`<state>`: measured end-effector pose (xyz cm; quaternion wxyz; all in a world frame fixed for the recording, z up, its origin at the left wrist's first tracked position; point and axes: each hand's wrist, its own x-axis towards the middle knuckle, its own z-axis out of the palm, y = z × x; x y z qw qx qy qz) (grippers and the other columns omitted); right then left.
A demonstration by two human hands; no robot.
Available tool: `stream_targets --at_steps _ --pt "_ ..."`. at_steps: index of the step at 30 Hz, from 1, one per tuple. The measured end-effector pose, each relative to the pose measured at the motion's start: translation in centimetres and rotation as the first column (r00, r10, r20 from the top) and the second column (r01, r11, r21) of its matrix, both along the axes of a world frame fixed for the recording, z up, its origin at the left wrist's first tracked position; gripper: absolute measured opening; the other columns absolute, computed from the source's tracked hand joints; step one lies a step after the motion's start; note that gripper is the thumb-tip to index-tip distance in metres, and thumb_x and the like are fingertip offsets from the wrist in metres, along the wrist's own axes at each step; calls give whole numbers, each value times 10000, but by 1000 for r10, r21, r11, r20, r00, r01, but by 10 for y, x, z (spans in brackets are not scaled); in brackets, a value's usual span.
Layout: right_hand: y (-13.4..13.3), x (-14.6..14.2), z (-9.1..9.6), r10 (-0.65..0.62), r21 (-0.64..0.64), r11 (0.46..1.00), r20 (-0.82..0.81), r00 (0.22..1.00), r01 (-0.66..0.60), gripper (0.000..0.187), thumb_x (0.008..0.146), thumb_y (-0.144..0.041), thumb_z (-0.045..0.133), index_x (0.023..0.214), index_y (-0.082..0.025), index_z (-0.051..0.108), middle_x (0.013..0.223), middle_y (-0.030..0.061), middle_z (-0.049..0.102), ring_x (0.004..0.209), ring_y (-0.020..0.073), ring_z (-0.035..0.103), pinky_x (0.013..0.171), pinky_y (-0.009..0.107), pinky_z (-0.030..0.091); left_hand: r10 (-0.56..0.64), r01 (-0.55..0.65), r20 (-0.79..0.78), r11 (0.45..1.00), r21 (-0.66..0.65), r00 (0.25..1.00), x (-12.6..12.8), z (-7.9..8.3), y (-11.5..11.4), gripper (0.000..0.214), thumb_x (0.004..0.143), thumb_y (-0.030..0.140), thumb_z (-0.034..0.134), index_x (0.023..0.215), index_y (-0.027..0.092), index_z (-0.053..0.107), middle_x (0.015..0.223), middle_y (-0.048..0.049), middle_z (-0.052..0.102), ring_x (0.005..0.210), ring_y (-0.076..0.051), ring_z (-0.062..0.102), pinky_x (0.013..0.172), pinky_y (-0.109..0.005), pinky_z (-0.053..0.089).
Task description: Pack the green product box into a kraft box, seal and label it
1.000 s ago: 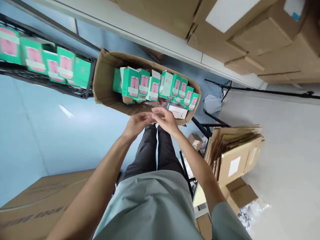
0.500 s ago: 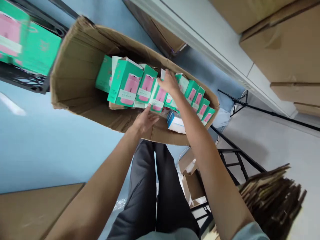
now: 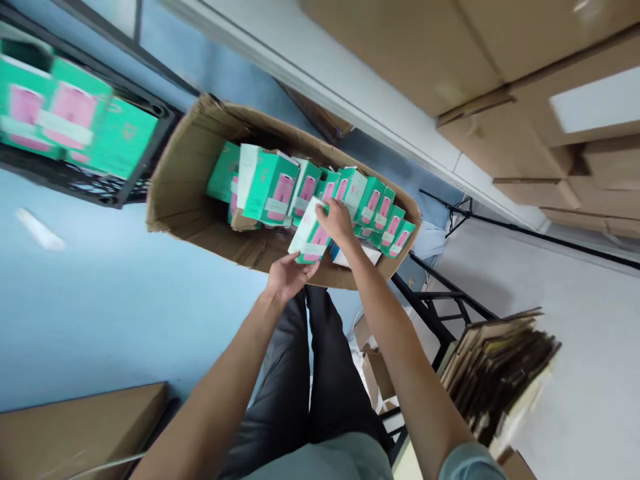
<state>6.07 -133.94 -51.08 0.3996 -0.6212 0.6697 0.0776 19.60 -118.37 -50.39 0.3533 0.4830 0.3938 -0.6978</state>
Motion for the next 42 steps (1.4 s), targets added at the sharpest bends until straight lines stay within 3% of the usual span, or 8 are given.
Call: stream_targets --at_steps 5,12,16,20,24,28,35,42 --pt "55 -17 134 -206 -109 968 163 965 225 213 1044 -374 733 1173 -209 695 1344 162 793 1369 310 735 1225 422 559 -69 71 29 991 -114 997 23 102 32 240 992 253 704 1228 211 716 1055 -86 852 894 -265 851 870 -421 758" --pt "144 -26 334 -334 -333 815 401 853 475 385 977 -416 763 1308 -248 663 1529 175 716 1505 315 663 1326 507 512 -204 198 15 924 -326 979 48 236 37 313 990 329 757 1288 235 732 1247 -118 872 1147 -334 857 982 -506 749" --pt "215 -23 438 -373 -458 701 417 829 546 506 1012 -448 775 1464 -260 648 1674 185 624 1618 313 590 1387 523 475 -410 371 1 824 -428 912 46 302 27 392 989 382 768 1345 222 737 1232 -141 872 1122 -344 853 877 -460 749" --pt "300 -19 509 -471 -568 528 423 774 631 570 1044 -483 777 1548 -269 618 1708 192 592 1627 319 598 1376 527 508 -615 538 47 647 -540 787 25 360 28 315 968 335 780 1259 213 772 1162 -111 874 970 -294 847 723 -355 697" --pt "395 -10 553 -598 -654 326 417 684 683 736 1030 -505 804 1688 -304 543 1766 190 539 1626 347 599 1342 553 556 -788 650 124 395 -649 603 -11 410 58 313 936 271 819 1240 203 784 1249 -104 869 988 -275 845 793 -353 693" --pt "510 16 584 -753 -732 109 381 536 673 748 1012 -498 828 1703 -373 570 1664 155 617 1560 352 646 1295 577 603 -906 657 183 127 -743 382 -51 449 128 415 940 311 852 1332 200 775 1379 -148 840 1261 -350 817 1097 -475 675" --pt "722 112 606 -885 -770 -290 442 147 568 573 1006 -497 853 1552 -382 724 1661 165 596 1476 369 683 1251 622 626 -951 584 297 -289 -759 -84 -87 488 320 333 972 293 795 1299 230 808 1433 -115 830 1285 -337 800 1036 -456 685" --pt "875 208 606 -866 -732 -496 458 -201 468 614 1073 -563 770 1647 -374 662 1766 155 547 1616 353 610 1348 583 558 -821 427 342 -540 -725 -457 -79 498 511 287 960 309 812 1238 236 823 1405 -100 840 1271 -316 796 933 -383 684"
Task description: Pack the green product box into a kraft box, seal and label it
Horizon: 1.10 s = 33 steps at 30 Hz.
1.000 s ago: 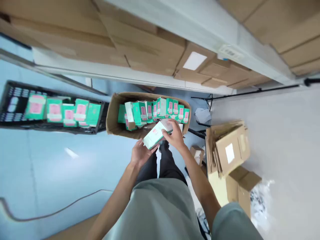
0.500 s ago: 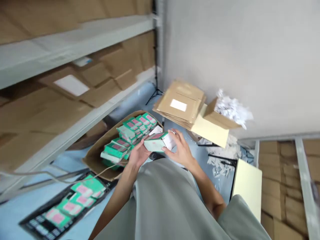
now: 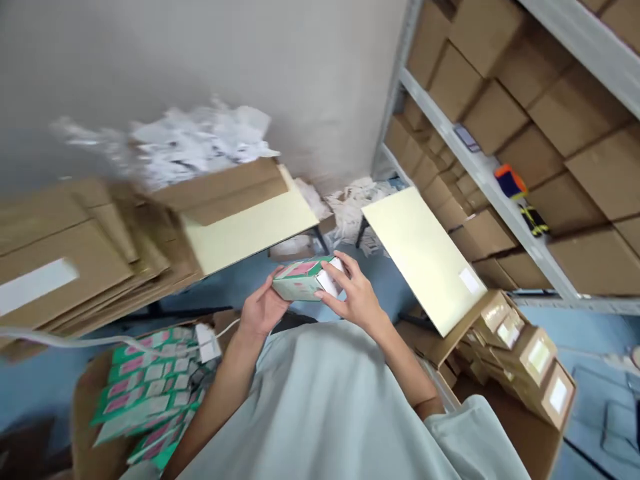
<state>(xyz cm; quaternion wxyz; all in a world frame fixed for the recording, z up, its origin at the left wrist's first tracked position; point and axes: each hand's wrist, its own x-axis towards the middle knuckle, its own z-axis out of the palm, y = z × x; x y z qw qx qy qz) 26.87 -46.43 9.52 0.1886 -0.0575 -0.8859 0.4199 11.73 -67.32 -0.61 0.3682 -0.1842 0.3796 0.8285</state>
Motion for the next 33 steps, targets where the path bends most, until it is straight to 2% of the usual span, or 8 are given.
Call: stream_targets --at_steps 8,11,15,19,22,25,29,33 --pt "91 54 -13 -315 22 949 76 946 314 923 1090 -670 703 1869 -356 319 1954 119 284 1829 365 296 1439 596 436 -417 418 43 908 -29 908 8 2 159 379 1057 373 665 1366 189 786 1407 -152 830 1259 -336 808 964 -440 713" --pt "121 63 -19 -379 24 925 7 925 379 934 1083 -639 722 1865 -335 312 1937 157 313 1802 385 354 1389 609 496 -596 598 51 800 -47 802 -8 -10 205 451 1055 331 621 1448 147 743 1376 -176 836 1253 -357 812 978 -480 726" --pt "161 56 -22 -494 -83 867 -5 870 492 690 1111 -543 680 1740 -313 516 1710 171 625 1582 336 629 1170 501 672 -816 816 34 574 -69 577 -41 -31 267 458 1058 329 656 1467 132 715 1217 -163 864 995 -314 850 784 -402 731" --pt "206 21 -29 -740 -293 629 58 670 720 630 1022 -613 797 1536 -274 661 1517 144 741 1340 287 754 1064 429 703 -936 935 -64 350 -59 347 -71 -37 326 615 1046 511 783 1587 258 634 1287 -142 852 927 -299 864 684 -359 699" --pt "246 -9 -38 -870 -453 361 150 469 815 635 953 -709 822 1385 -258 703 1249 88 797 1076 227 784 884 356 708 -958 960 -129 267 -84 255 -92 -30 362 751 950 715 865 1452 171 735 1284 -192 846 1106 -354 850 816 -384 718" --pt "280 -32 -44 -899 -531 163 267 346 832 669 879 -791 831 1261 -253 721 1011 34 763 949 201 739 776 320 680 -965 974 -194 199 -109 175 -115 -19 392 836 808 665 1010 1432 169 759 1258 -157 857 1177 -358 825 906 -372 715" --pt "305 -50 -47 -902 -558 20 348 255 830 706 838 -839 822 1221 -255 717 986 23 729 948 190 703 710 278 632 -966 985 -249 105 -139 68 -135 -3 425 940 747 587 1058 1539 241 688 1289 -122 850 1102 -317 850 866 -366 729" --pt "316 -51 -42 -912 -595 18 320 257 804 656 872 -844 777 1185 -271 711 1095 34 725 1000 183 695 768 265 612 -974 995 -219 80 -67 63 -141 0 444 819 781 550 1029 1467 227 720 1257 -115 857 1046 -296 853 812 -340 729"
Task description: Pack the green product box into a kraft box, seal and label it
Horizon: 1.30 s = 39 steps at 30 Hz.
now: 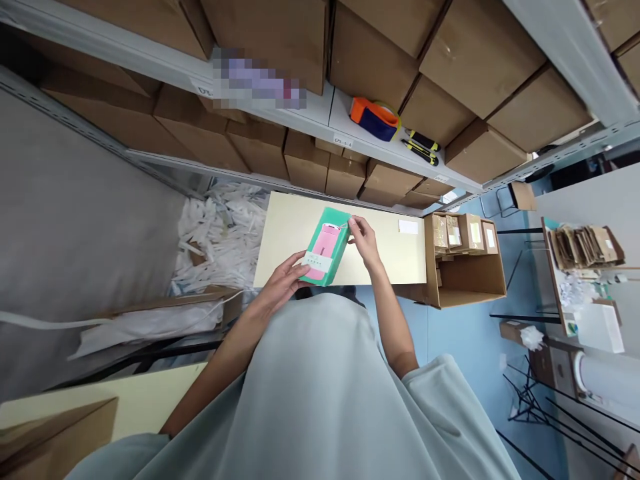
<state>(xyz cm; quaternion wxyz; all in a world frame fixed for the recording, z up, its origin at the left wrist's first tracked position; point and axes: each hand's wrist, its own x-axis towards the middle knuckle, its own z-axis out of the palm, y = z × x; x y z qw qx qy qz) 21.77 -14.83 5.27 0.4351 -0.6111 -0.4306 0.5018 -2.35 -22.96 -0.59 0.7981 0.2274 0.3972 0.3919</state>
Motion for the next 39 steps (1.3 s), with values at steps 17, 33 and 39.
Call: stream_targets --at_steps 17,33,39 --pt "39 11 -2 75 44 996 30 997 -76 748 708 -791 951 1207 -298 692 1253 59 771 999 208 708 838 323 634 17 -16 -76 1000 7 997 28 7 17 1027 709 492 1098 1586 288 604 1373 -122 827 1206 -330 826 963 -419 725" --pt "44 54 11 91 -22 995 -156 984 -96 743 717 -778 965 1233 -311 705 1054 14 785 1020 230 762 810 321 655 -22 23 54 999 -28 998 52 21 20 931 850 408 1009 1671 353 574 1512 -119 781 1211 -304 831 963 -399 731" --pt "50 53 6 85 -11 996 -93 992 -86 711 741 -767 950 1211 -300 691 971 -12 728 877 177 728 730 286 667 77 -85 -153 995 -43 985 68 25 21 1057 696 381 1101 1623 332 596 1346 -78 831 1087 -246 840 897 -323 736"
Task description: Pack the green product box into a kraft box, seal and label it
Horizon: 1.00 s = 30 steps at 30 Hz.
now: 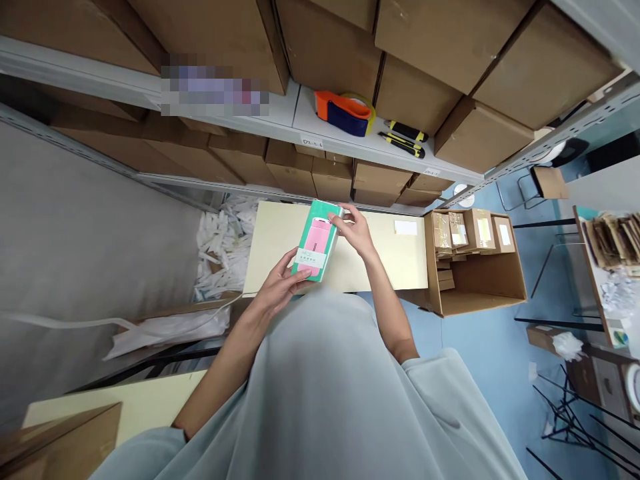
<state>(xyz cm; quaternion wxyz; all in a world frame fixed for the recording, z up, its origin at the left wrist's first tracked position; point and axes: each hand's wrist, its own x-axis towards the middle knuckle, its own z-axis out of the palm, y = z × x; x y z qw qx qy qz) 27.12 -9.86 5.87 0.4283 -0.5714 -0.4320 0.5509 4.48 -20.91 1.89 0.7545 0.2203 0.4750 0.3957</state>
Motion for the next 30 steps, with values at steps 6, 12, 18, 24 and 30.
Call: stream_targets --at_steps 6,12,18,24,30 --pt "-6 13 7 119 42 992 -105 987 -115 758 808 -823 897 1328 -313 683 1267 56 786 1111 223 764 903 334 681 -8 10 131 1000 -15 991 -2 -7 -8 916 745 376 1062 1556 279 647 1349 -95 833 1075 -251 835 873 -328 735" --pt "-10 13 6 157 -1 986 -278 948 -164 861 709 -811 966 1372 -356 656 1230 47 782 1127 282 773 856 376 670 -50 106 349 984 -142 936 -9 -19 -14 663 836 420 940 1436 237 725 1360 -135 845 1291 -366 807 973 -441 738" --pt "-6 4 4 78 27 997 -71 994 -76 682 737 -679 958 1247 -303 707 1265 52 783 1046 237 755 813 322 645 -89 102 249 994 -40 964 -8 -10 -7 862 876 359 951 1649 333 573 1453 -115 811 1219 -308 833 965 -412 728" --pt "-4 -9 -3 16 22 1000 11 1000 -16 677 715 -656 966 1220 -287 707 1158 27 766 929 184 710 803 302 643 -17 17 27 1000 -4 999 -1 -8 -4 943 734 412 1080 1537 309 597 1466 -120 804 1223 -312 831 887 -339 723" --pt "-13 -3 4 86 14 996 -82 993 -85 740 800 -771 921 1358 -337 703 1249 53 771 1089 215 744 912 328 669 -9 13 124 999 -29 992 -10 -14 -13 921 740 393 1063 1535 267 615 1413 -131 824 1167 -321 843 852 -351 736"
